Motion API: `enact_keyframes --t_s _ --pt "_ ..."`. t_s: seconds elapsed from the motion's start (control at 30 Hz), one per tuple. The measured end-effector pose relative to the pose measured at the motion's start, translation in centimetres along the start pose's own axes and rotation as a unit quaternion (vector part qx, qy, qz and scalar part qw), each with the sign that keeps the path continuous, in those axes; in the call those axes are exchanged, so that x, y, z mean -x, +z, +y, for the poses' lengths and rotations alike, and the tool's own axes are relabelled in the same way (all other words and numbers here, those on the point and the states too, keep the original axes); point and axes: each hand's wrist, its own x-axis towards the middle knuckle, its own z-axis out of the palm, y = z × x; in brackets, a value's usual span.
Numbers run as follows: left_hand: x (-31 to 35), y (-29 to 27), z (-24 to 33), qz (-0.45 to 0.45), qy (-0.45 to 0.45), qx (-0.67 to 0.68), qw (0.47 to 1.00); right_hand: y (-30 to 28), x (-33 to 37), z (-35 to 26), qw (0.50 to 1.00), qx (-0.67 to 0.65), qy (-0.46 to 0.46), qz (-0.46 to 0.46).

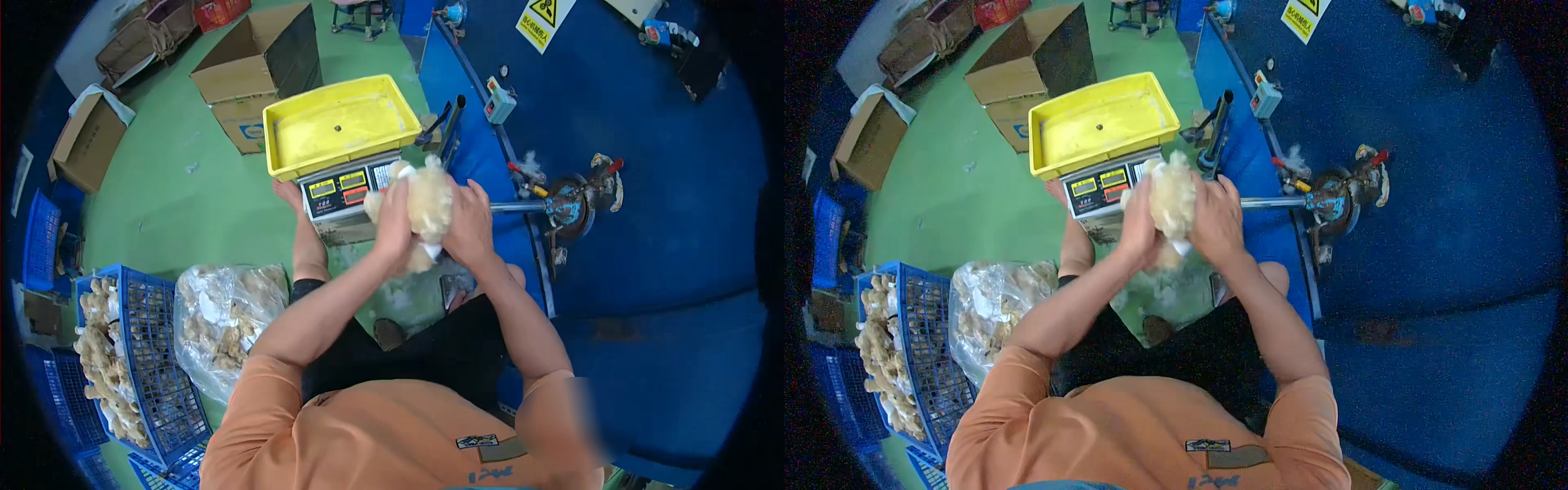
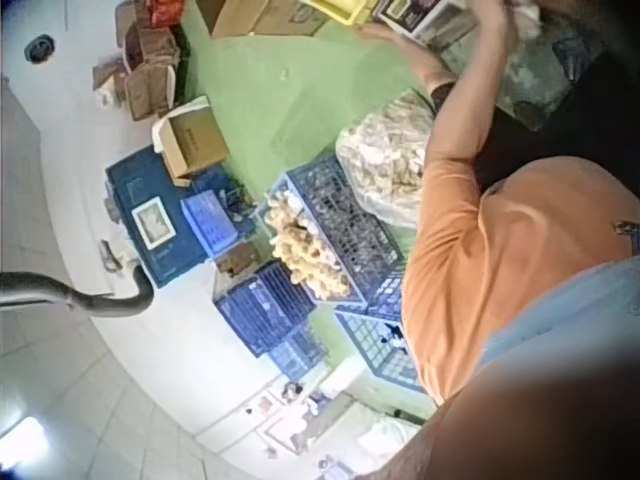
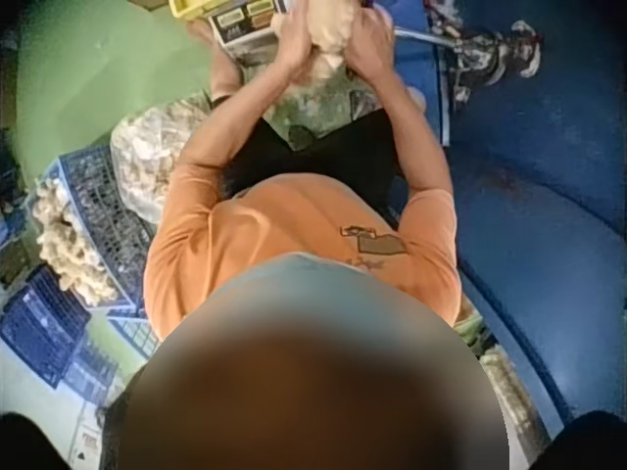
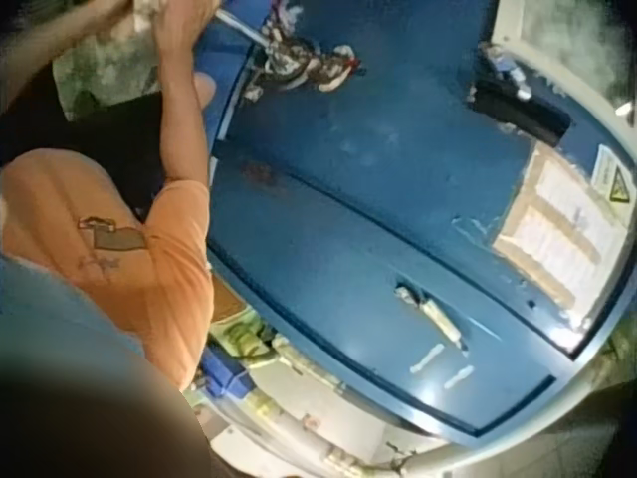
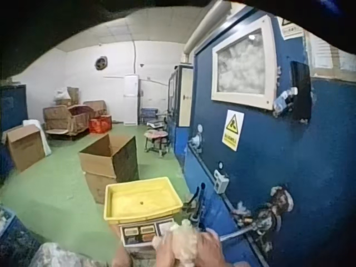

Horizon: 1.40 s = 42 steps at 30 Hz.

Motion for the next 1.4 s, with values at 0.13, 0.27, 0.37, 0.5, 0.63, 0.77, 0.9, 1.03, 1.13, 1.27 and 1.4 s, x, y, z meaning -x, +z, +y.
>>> enact_keyframes --t_s 0.13,0.27,0.37,0.5,0.63,0.77,0.9,1.03,1.13,1.27,1.4 --pt "0.5 1.6 -1.1 0.027 -0.018 0.113 0.993 -0.9 -0.1 0.0 0.999 -0.035 0.02 -0.004" --pt "2.5 1.5 -2.2 0.022 -0.027 0.157 0.987 -1.0 -0.3 0.0 0.999 -0.029 0.0 -0.013" --pt "3.2 0.9 -2.4 0.02 -0.021 0.159 0.987 -0.7 -0.6 -0.3 0.999 -0.024 -0.038 -0.021" --pt "2.2 2.9 -3.1 -0.011 -0.048 0.228 0.972 -1.9 0.3 1.5 0.999 -0.029 -0.008 -0.034" --pt "2.1 3.0 -2.9 -0.018 -0.037 0.232 0.972 -1.8 -0.4 1.1 0.999 0.009 -0.033 -0.029" --pt "2.5 3.0 -2.3 -0.002 -0.054 0.229 0.972 -1.5 0.1 1.2 0.998 0.011 -0.037 -0.04" --pt "2.4 2.1 -1.6 0.005 -0.078 0.204 0.976 -1.2 0.0 0.9 0.998 0.018 -0.031 -0.053" --pt "2.4 -0.6 -0.3 0.002 -0.092 0.124 0.988 -1.1 -0.2 -0.7 0.997 0.04 -0.025 -0.065" --pt "3.2 -2.0 1.0 -0.042 -0.051 -0.122 0.99 -3.8 0.0 -2.7 0.972 -0.219 0.067 -0.043" --pt "4.7 -2.5 2.3 -0.113 -0.03 -0.141 0.983 -5.8 -1.9 -3.7 0.974 -0.216 0.047 -0.047" --pt "5.9 -3.6 7.2 -0.114 0.001 -0.23 0.966 -6.0 -2.7 -3.4 0.99 -0.127 0.016 -0.052"
